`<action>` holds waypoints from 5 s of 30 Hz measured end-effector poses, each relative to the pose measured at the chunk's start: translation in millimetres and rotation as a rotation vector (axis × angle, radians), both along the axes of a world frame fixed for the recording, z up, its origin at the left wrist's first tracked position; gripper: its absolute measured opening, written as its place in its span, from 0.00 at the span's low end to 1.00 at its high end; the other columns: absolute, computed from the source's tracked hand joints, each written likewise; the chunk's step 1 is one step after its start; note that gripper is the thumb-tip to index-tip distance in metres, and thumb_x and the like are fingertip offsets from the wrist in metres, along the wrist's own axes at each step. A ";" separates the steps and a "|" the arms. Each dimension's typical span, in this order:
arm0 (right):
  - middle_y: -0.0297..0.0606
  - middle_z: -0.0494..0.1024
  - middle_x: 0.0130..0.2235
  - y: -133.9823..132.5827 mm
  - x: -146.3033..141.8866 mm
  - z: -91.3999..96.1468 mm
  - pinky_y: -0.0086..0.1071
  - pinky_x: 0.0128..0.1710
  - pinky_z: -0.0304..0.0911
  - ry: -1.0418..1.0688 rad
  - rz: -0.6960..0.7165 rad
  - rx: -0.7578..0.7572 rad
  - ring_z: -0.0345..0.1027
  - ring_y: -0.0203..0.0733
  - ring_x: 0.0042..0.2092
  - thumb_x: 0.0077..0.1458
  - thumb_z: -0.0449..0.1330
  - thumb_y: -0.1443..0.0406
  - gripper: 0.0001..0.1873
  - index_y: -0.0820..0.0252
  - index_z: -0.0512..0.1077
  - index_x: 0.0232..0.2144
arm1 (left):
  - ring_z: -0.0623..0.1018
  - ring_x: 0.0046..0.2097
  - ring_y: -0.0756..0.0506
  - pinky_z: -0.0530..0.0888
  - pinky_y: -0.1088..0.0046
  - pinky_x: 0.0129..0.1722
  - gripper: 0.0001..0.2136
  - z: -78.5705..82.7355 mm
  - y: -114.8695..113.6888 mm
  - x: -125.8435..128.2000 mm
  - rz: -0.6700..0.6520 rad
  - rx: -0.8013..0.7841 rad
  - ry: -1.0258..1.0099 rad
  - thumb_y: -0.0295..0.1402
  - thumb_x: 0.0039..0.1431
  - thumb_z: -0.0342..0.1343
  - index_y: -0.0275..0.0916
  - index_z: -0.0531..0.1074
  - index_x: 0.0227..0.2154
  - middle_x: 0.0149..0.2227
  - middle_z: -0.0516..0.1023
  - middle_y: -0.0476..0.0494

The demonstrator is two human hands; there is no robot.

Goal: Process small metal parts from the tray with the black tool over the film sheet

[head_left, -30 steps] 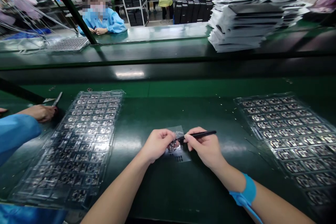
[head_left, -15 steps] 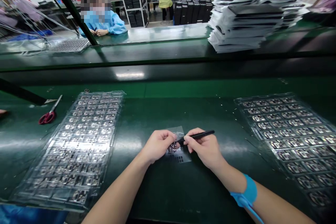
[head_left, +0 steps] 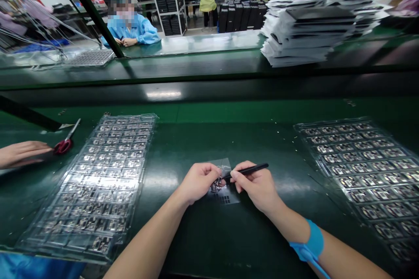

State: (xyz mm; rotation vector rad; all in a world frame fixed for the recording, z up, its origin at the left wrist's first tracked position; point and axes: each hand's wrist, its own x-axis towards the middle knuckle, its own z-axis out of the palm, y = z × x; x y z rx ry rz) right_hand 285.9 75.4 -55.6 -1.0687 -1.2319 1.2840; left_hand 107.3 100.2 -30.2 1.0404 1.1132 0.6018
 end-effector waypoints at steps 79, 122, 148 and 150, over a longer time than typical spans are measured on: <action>0.39 0.75 0.36 -15.5 -8.9 10.3 0.36 0.37 0.65 -0.446 -0.023 0.590 0.71 0.46 0.35 0.63 0.56 0.73 0.09 0.56 0.71 0.42 | 0.69 0.25 0.53 0.64 0.79 0.26 0.15 -1.6 -2.1 4.2 0.078 0.063 0.032 0.43 0.54 0.57 0.34 0.71 0.23 0.22 0.72 0.49; 0.28 0.63 0.19 1.3 -3.5 -3.2 0.26 0.22 0.51 -0.076 0.052 -0.074 0.55 0.34 0.21 0.58 0.60 0.58 0.13 0.62 0.70 0.27 | 0.76 0.33 0.49 0.75 0.76 0.32 0.12 0.3 -8.1 1.3 -0.149 -0.030 -0.074 0.38 0.56 0.60 0.32 0.75 0.33 0.31 0.77 0.42; 0.32 0.70 0.23 -1.5 -3.4 -1.5 0.27 0.27 0.60 -0.132 0.113 -0.022 0.65 0.38 0.26 0.61 0.58 0.59 0.13 0.61 0.70 0.28 | 0.76 0.28 0.50 0.73 0.77 0.28 0.06 2.5 -9.0 3.7 -0.207 -0.031 -0.067 0.31 0.51 0.58 0.32 0.73 0.27 0.25 0.76 0.44; 0.33 0.71 0.24 -2.1 -3.0 -1.5 0.27 0.26 0.60 -0.133 0.117 -0.027 0.65 0.38 0.26 0.61 0.58 0.59 0.13 0.61 0.70 0.28 | 0.76 0.28 0.50 0.73 0.77 0.28 0.07 2.7 -9.5 3.4 -0.206 -0.036 -0.082 0.32 0.52 0.59 0.32 0.73 0.27 0.25 0.76 0.43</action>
